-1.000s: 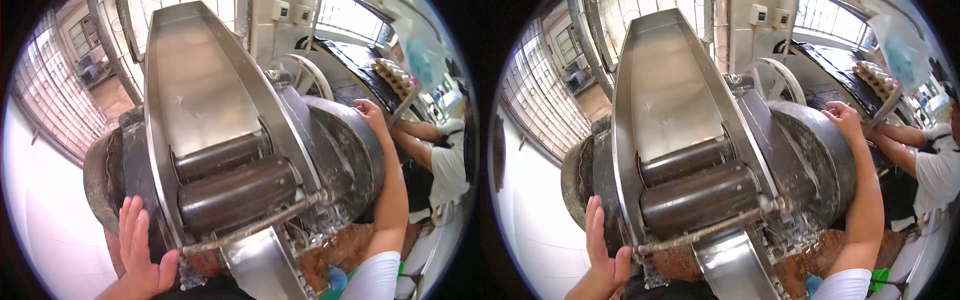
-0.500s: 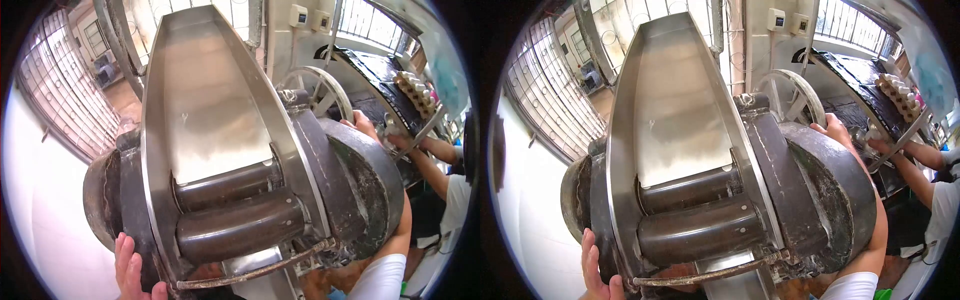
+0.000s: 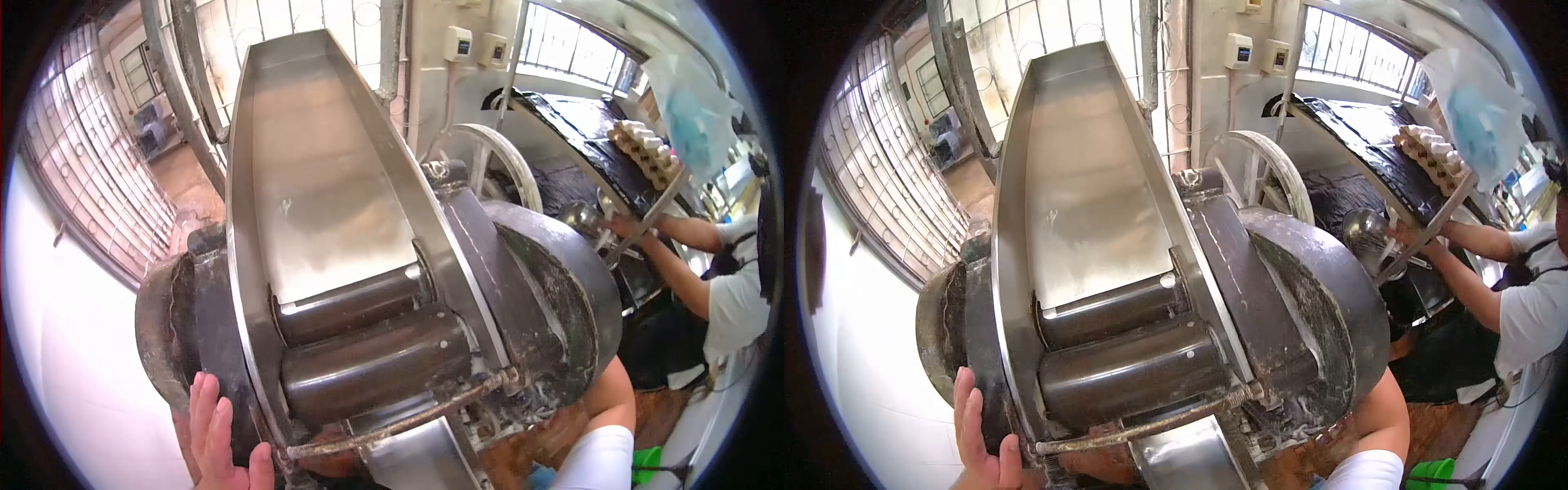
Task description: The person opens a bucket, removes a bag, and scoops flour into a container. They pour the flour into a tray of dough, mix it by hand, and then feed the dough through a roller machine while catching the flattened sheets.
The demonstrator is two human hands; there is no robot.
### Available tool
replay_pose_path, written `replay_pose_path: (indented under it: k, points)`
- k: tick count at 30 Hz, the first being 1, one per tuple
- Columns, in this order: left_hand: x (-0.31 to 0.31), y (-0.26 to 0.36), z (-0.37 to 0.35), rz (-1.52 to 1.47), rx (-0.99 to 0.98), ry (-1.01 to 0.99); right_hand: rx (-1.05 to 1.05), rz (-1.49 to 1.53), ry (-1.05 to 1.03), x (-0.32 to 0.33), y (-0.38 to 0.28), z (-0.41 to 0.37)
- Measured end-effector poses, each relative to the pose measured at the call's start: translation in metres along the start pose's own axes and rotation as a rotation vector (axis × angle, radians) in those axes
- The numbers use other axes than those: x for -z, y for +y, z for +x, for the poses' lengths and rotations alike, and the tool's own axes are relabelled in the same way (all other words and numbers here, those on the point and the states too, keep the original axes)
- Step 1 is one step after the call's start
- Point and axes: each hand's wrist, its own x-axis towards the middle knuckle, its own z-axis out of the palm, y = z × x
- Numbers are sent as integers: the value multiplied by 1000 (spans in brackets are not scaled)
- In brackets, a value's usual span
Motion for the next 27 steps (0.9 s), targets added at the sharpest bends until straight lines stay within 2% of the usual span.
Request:
replay_pose_path:
  k: [4,10,14,15,16,17,19,21,24,26,27]
  points:
    - [0,-9,-5,-37,-29,-28,-13,45,35,14,4,-30]
    - [-9,-16,-11,-72,-77,62,-65,138,69,52,4,-82]
    - [-9,-14,-7,-53,-107,115,-170,198,85,79,-5,-118]
    - [-10,-14,-7,-50,-106,123,-152,179,83,84,-9,-122]
    - [-9,-15,-7,-59,-118,124,44,111,64,89,-7,-126]
    - [-10,-15,-7,-47,-116,126,38,102,75,94,-13,-131]
    - [-10,-14,-6,-50,-118,135,-79,339,14,102,-27,-135]
    - [-11,-12,-5,-51,-122,140,-100,253,18,110,-14,-134]
    - [-8,-7,-4,-31,-100,106,-63,321,-31,106,-37,-120]
    - [-5,-5,-4,0,-85,84,-13,377,43,93,-39,-81]
    - [-5,-4,-4,2,-73,67,106,290,24,86,-29,-50]
